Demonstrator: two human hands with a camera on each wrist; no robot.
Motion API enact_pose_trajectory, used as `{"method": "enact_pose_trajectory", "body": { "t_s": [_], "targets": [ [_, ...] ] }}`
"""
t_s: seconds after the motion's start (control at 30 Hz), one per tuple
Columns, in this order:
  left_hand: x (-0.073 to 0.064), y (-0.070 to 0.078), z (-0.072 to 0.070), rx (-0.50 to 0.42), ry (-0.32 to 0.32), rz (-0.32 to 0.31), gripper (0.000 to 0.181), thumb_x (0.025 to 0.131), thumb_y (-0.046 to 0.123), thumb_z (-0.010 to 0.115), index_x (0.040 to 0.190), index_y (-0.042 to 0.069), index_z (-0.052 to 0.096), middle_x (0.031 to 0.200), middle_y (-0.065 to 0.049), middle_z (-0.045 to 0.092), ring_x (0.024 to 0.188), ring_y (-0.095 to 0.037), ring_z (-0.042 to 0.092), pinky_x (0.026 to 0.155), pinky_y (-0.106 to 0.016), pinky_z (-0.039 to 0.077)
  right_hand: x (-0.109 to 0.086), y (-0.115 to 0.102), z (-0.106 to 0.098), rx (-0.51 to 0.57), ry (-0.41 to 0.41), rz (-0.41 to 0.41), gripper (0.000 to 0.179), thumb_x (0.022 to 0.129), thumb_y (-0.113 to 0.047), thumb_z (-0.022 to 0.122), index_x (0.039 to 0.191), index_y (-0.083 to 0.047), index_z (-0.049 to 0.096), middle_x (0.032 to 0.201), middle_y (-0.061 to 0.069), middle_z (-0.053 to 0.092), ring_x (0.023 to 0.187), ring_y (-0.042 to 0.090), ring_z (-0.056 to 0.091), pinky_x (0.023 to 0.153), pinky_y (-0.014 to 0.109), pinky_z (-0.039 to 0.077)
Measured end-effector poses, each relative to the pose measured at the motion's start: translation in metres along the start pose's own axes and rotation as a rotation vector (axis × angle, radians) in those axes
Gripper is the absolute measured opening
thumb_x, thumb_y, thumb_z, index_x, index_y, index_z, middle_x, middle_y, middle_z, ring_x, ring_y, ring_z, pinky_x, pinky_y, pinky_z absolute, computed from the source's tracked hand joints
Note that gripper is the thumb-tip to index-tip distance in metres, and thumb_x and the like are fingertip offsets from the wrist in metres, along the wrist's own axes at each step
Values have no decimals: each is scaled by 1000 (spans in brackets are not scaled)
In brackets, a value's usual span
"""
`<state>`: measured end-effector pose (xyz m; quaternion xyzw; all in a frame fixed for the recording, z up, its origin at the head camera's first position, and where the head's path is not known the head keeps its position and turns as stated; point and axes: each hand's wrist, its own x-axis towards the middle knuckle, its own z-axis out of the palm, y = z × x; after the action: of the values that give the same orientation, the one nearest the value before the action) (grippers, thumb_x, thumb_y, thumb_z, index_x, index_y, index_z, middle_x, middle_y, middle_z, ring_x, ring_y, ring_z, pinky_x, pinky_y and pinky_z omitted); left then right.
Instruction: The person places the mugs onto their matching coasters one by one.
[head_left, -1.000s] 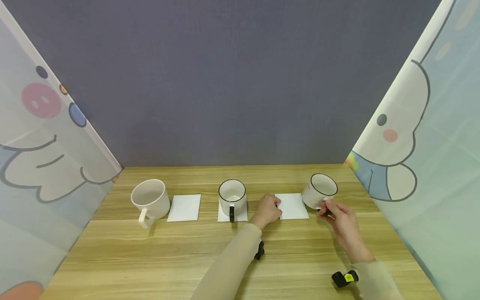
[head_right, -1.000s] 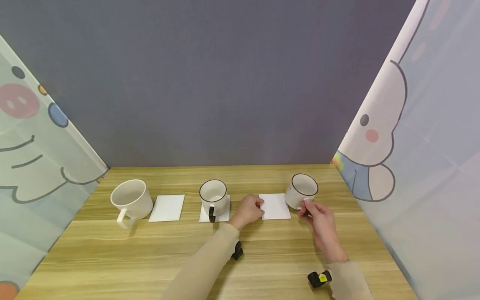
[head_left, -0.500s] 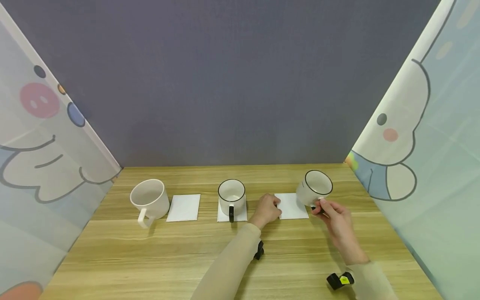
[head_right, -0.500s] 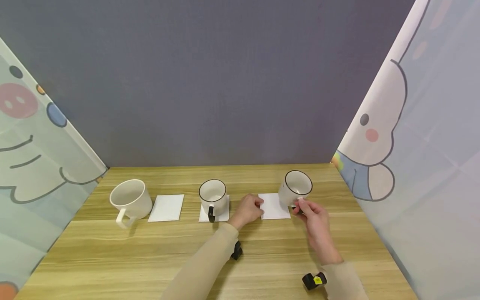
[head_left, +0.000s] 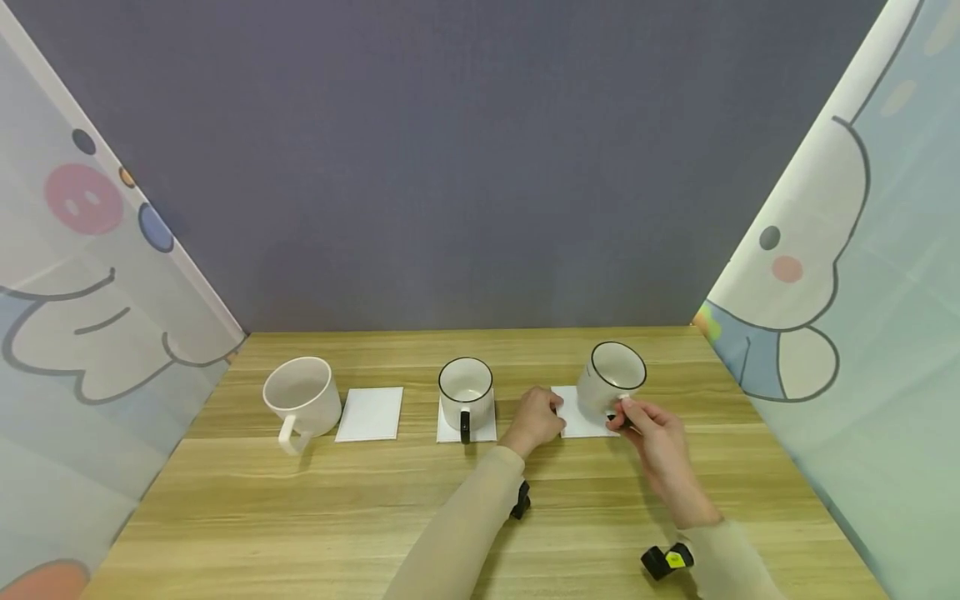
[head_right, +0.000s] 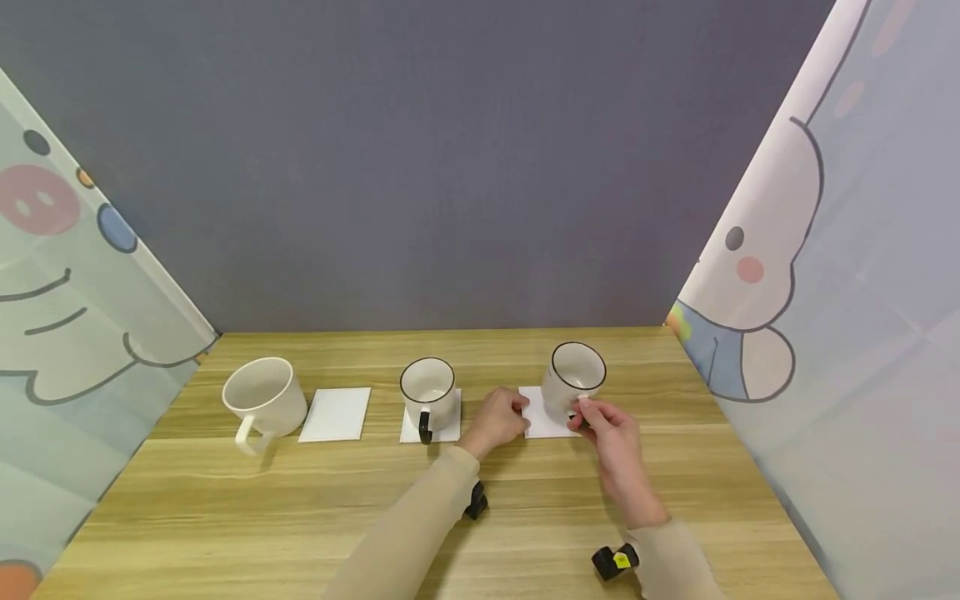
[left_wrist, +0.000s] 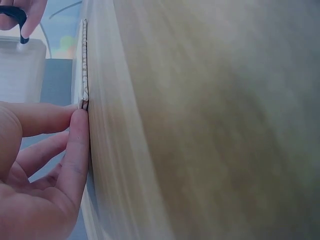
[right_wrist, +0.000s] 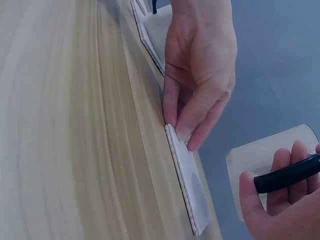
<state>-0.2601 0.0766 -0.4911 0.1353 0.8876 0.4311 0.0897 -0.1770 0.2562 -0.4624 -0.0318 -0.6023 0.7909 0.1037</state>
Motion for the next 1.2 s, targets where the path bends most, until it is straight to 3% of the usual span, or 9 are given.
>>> {"method": "enact_pose_trajectory", "body": {
  "t_s": [0.3, 0.57, 0.87, 1.2],
  "targets": [
    [2, -2, 1, 23, 7, 19, 35, 82, -2, 76, 118, -1, 74, 100, -6, 67, 101, -19, 61, 87, -31, 52, 0, 5, 10, -73, 26, 52, 35, 102, -14, 64, 99, 20, 64, 77, 7, 68, 73, 16, 68, 75, 30, 59],
    [3, -3, 2, 39, 10, 28, 34, 81, -2, 76, 115, -2, 75, 98, -5, 67, 96, -18, 60, 87, -30, 52, 3, 10, 14, -136, 58, 103, 29, 102, -15, 63, 96, 14, 67, 74, 5, 67, 69, 17, 66, 74, 32, 59],
    [4, -3, 2, 70, 12, 28, 34, 82, 1, 77, 116, -3, 73, 100, -6, 66, 101, -20, 60, 90, -33, 52, 3, 18, 15, -186, 61, 144, 32, 103, -14, 60, 102, 17, 65, 78, 6, 67, 72, 17, 65, 74, 32, 58],
    [4, -4, 1, 52, 20, 41, 31, 81, 0, 78, 112, -3, 75, 100, -7, 67, 96, -19, 60, 84, -31, 52, 1, 16, 25, -188, 63, 168, 23, 103, -10, 59, 96, 10, 67, 77, 5, 66, 74, 15, 64, 77, 33, 58]
  ]
}}
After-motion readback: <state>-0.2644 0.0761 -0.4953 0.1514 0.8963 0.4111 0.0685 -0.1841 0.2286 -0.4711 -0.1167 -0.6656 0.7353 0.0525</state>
